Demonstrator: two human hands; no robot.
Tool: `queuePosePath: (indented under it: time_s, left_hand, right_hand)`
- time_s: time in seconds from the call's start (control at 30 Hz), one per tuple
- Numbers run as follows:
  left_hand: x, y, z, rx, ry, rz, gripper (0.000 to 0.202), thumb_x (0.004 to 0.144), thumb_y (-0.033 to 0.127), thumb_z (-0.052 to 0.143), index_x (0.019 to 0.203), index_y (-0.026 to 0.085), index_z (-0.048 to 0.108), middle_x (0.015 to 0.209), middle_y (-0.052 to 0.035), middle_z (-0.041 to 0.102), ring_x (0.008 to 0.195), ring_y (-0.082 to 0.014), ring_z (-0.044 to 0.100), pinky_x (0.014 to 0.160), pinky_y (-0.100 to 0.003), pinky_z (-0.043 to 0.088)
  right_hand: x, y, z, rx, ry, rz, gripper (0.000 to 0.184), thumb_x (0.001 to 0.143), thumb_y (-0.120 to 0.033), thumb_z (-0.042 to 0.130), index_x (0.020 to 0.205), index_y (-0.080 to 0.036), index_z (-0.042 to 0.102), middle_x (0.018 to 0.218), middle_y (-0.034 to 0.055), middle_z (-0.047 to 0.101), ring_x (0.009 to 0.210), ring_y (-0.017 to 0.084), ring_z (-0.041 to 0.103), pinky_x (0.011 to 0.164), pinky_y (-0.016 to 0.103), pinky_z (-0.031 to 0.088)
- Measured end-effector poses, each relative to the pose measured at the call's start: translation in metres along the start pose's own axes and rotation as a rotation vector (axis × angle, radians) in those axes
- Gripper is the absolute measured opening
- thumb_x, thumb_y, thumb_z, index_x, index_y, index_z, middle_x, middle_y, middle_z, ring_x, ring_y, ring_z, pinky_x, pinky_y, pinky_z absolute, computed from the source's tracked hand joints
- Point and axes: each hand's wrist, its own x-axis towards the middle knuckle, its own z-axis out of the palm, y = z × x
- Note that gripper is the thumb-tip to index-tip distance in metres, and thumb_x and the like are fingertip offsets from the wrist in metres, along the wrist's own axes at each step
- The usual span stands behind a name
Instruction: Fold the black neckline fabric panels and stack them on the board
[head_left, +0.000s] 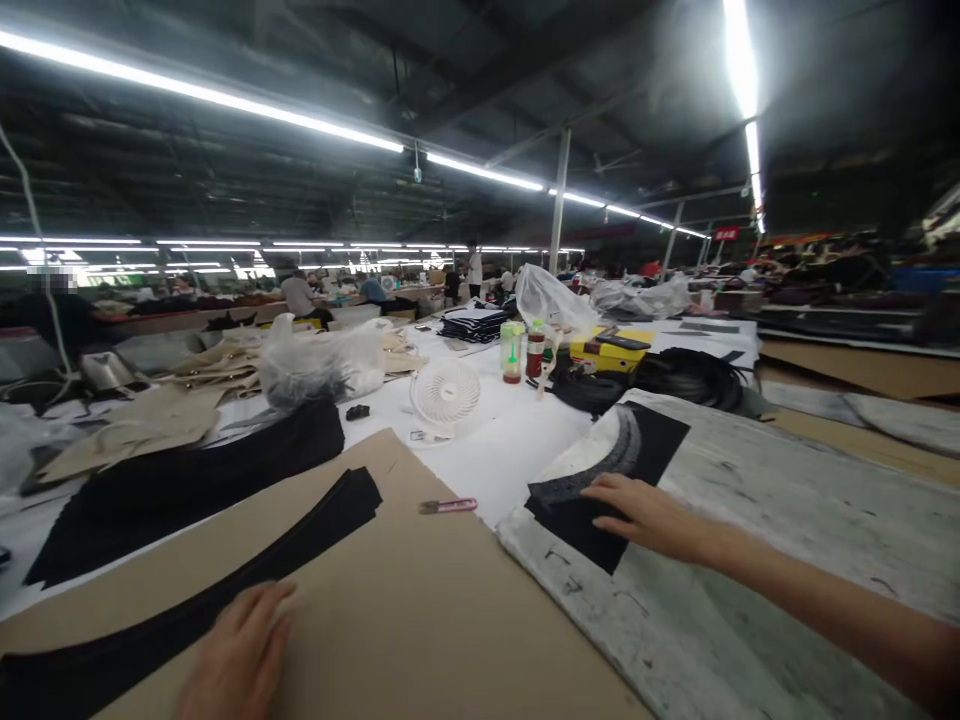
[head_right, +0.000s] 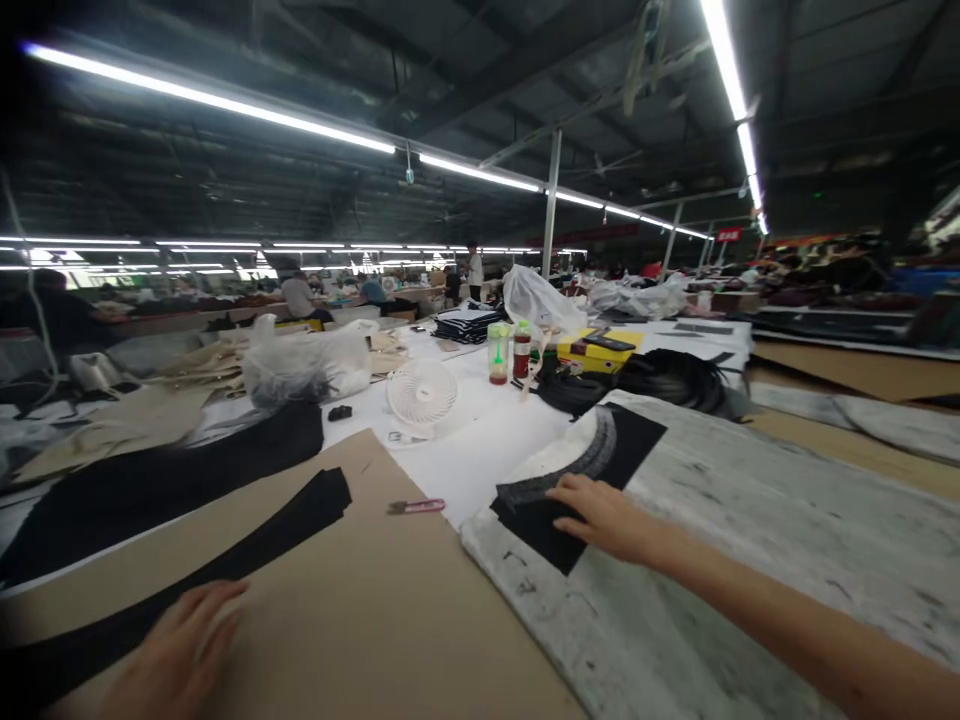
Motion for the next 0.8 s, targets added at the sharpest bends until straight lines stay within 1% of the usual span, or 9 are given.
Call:
queuePosePath:
  time_s: [0.07, 0.1, 0.2, 0.27, 0.33, 0.43, 0.57, 0.67, 0.8]
  left_hand:
    - [0.011, 0.066, 0.016, -0.119, -0.085, 0.130, 0.033, 0.090, 0.032, 0.041, 0.113, 0.026, 0.064, 0.113, -0.0046, 0.068, 0.107, -0.0218, 0.064, 0.092, -0.037, 0.054]
    - [0.015, 0.099, 0.024, -0.171, -0.156, 0.184, 0.036, 0.090, 0.028, 0.039, 0.118, 0.025, 0.063, 0.117, -0.0050, 0.068, 0.110, -0.0210, 0.063, 0.095, -0.036, 0.053]
    - [0.029, 0.186, 0.043, -0.289, -0.360, 0.267, 0.049, 0.089, 0.016, 0.034, 0.133, 0.022, 0.053, 0.133, -0.0048, 0.060, 0.126, -0.0196, 0.051, 0.110, -0.038, 0.042]
    - [0.041, 0.228, 0.054, -0.357, -0.474, 0.284, 0.054, 0.088, 0.014, 0.033, 0.140, 0.020, 0.046, 0.141, -0.0041, 0.052, 0.135, -0.0189, 0.042, 0.115, -0.037, 0.035]
    - [0.054, 0.257, 0.066, -0.361, -0.554, 0.282, 0.056, 0.088, 0.013, 0.033, 0.143, 0.018, 0.041, 0.146, -0.0040, 0.047, 0.139, -0.0190, 0.035, 0.117, -0.036, 0.031]
    - [0.073, 0.279, 0.087, -0.325, -0.607, 0.303, 0.061, 0.084, 0.010, 0.035, 0.145, 0.015, 0.038, 0.149, -0.0056, 0.042, 0.143, -0.0207, 0.028, 0.118, -0.037, 0.026]
    - [0.082, 0.286, 0.110, -0.284, -0.632, 0.298, 0.060, 0.085, 0.012, 0.035, 0.144, 0.010, 0.038, 0.146, -0.0086, 0.046, 0.142, -0.0249, 0.029, 0.119, -0.042, 0.023]
    - [0.079, 0.286, 0.118, -0.257, -0.623, 0.269, 0.056, 0.089, 0.016, 0.032, 0.145, 0.012, 0.037, 0.144, -0.0069, 0.049, 0.141, -0.0254, 0.030, 0.118, -0.044, 0.023]
    - [0.074, 0.288, 0.121, -0.231, -0.593, 0.231, 0.055, 0.091, 0.019, 0.032, 0.146, 0.014, 0.036, 0.144, -0.0057, 0.049, 0.141, -0.0226, 0.030, 0.117, -0.038, 0.024]
  right_hand:
    - [-0.010, -0.008, 0.009, -0.038, 0.021, -0.035, 0.042, 0.093, -0.037, 0.052, 0.133, -0.024, 0.053, 0.120, 0.0109, 0.059, 0.099, 0.025, 0.060, 0.085, 0.040, 0.047]
    - [-0.011, -0.014, 0.013, -0.080, 0.040, -0.054, 0.043, 0.093, -0.037, 0.053, 0.134, -0.024, 0.052, 0.119, 0.0109, 0.059, 0.100, 0.026, 0.059, 0.084, 0.041, 0.047]
    - [-0.007, -0.028, 0.018, -0.192, 0.082, -0.097, 0.034, 0.091, -0.034, 0.057, 0.123, -0.023, 0.058, 0.111, 0.0095, 0.060, 0.098, 0.026, 0.058, 0.079, 0.040, 0.046]
    - [-0.002, -0.032, 0.019, -0.209, 0.097, -0.111, 0.024, 0.089, -0.032, 0.060, 0.111, -0.022, 0.063, 0.104, 0.0081, 0.061, 0.094, 0.026, 0.059, 0.076, 0.038, 0.046]
    - [0.004, -0.031, 0.021, -0.213, 0.105, -0.124, 0.014, 0.088, -0.027, 0.061, 0.099, -0.020, 0.064, 0.098, 0.0072, 0.062, 0.090, 0.025, 0.059, 0.074, 0.036, 0.045]
    - [0.012, -0.027, 0.027, -0.230, 0.113, -0.141, 0.006, 0.087, -0.016, 0.057, 0.088, -0.017, 0.063, 0.091, 0.0071, 0.061, 0.084, 0.023, 0.059, 0.067, 0.033, 0.043]
    - [0.023, -0.021, 0.040, -0.225, 0.118, -0.165, 0.017, 0.085, -0.006, 0.048, 0.089, -0.016, 0.061, 0.088, 0.0075, 0.061, 0.079, 0.022, 0.059, 0.061, 0.031, 0.040]
    - [0.027, -0.019, 0.045, -0.184, 0.129, -0.169, 0.019, 0.084, -0.004, 0.046, 0.089, -0.016, 0.060, 0.088, 0.0078, 0.061, 0.080, 0.022, 0.059, 0.063, 0.031, 0.040]
    - [0.024, -0.014, 0.039, -0.056, 0.165, -0.123, 0.015, 0.082, -0.007, 0.049, 0.089, -0.017, 0.058, 0.090, 0.0077, 0.062, 0.078, 0.020, 0.060, 0.064, 0.029, 0.042]
